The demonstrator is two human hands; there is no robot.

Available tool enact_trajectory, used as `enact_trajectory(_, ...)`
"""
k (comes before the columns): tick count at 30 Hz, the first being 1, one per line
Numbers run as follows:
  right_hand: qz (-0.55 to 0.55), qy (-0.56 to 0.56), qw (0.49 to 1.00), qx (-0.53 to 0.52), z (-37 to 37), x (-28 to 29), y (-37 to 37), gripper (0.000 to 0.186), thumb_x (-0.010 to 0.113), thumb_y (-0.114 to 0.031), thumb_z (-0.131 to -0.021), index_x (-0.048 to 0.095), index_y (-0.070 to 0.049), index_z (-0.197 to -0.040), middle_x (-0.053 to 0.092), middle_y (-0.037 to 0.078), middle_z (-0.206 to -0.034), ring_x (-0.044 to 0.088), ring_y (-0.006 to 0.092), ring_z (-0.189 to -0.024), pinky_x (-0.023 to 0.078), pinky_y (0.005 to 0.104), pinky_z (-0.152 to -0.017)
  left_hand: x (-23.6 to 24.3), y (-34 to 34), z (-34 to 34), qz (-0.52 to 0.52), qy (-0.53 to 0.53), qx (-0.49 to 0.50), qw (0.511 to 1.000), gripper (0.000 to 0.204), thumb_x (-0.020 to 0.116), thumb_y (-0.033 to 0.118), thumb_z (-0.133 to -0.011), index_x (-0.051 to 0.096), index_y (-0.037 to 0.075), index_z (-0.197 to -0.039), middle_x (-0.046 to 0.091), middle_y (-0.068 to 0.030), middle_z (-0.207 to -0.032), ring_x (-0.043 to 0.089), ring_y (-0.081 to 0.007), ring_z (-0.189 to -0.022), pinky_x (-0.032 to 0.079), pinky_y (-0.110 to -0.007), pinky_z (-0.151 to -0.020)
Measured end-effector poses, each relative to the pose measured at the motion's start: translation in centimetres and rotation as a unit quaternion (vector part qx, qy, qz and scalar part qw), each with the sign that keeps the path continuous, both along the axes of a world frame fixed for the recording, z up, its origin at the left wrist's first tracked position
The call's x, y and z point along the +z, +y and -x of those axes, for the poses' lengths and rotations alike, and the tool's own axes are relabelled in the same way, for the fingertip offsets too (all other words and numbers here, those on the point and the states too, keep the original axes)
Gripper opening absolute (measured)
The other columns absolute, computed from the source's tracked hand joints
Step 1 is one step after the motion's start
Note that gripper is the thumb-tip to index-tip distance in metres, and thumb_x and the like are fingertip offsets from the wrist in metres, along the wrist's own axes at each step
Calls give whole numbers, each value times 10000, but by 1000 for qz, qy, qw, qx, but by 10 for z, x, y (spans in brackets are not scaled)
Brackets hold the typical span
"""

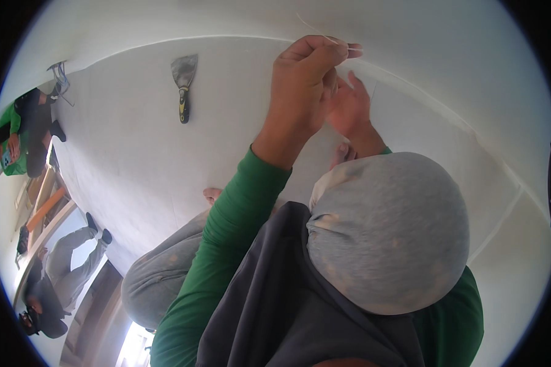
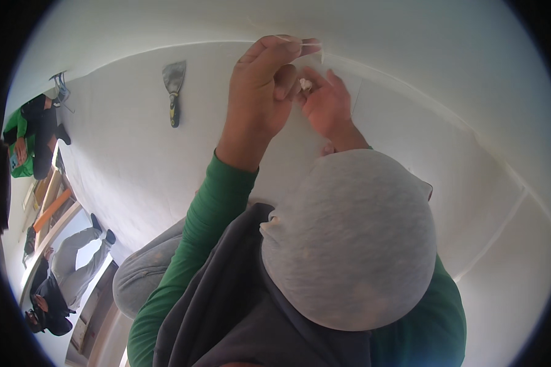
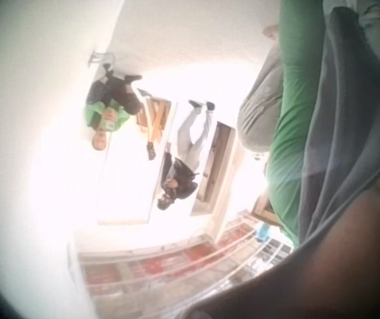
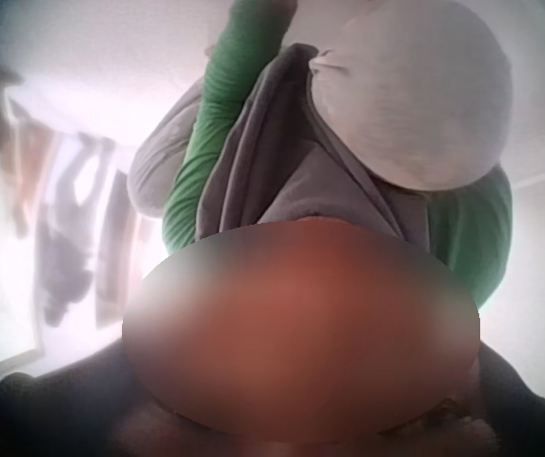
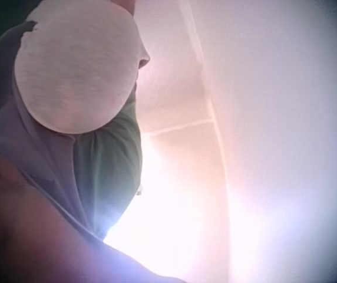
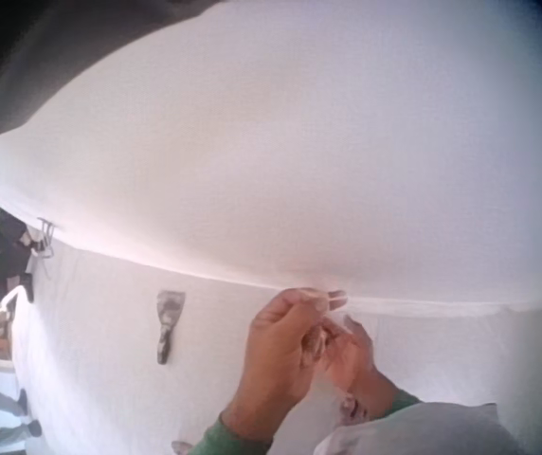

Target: The person sits on the floor and applies a strip of white wallpaper to the wall using a putty knife to smooth it out. They carefully align the strip and press it against the surface to remove air bubbles.

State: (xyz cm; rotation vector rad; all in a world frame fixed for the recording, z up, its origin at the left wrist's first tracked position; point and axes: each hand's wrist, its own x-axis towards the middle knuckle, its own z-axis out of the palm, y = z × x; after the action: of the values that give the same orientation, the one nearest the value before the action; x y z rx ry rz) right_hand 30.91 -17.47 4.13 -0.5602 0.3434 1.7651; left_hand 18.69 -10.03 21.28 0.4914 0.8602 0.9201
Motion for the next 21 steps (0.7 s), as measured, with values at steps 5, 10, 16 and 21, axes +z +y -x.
enact_trajectory(5, -59, 108, 990, -73, -25, 11, 4, 745, 494, -457, -1135, 367, 147, -1554, 490, 266, -1546, 480, 402, -1510, 392, 475, -1316, 10, -4, -3, -7, -4, -12, 1000, 60, 701, 37, -966, 662, 2, -996, 730, -109, -905, 763, -189, -938, 490, -234, -635)
enact_trajectory(10, -91, 248, 958, -107, -24, 38, 6, 818, 534, -506, -1133, 308, 158, -1554, 484, 277, -1563, 489, 424, -1489, 418, 482, -1299, 12, 4, 16, -36, 21, -63, 997, 38, 690, 44, -968, 672, 12, -980, 788, -163, -1009, 644, -94, -680, 370, -224, -500)
enact_trajectory(16, -93, 250, 961, -71, 2, 58, 16, 798, 559, -526, -1126, 371, 164, -1481, 530, 262, -1500, 509, 412, -1463, 426, 488, -1294, 9, 12, 40, -49, 60, -83, 994, 14, 652, 71, -990, 661, 61, -994, 787, -111, -1007, 361, -66, -535, 295, -253, -539)
enact_trajectory(21, -99, 268, 957, -45, 16, 101, 23, 724, 547, -497, -1133, 447, 163, -1414, 531, 252, -1490, 505, 407, -1472, 399, 475, -1317, 12, 15, 61, -36, 115, -56, 991, 45, 631, 81, -989, 652, 42, -978, 753, -86, -955, 392, -79, -560, 301, -250, -548)
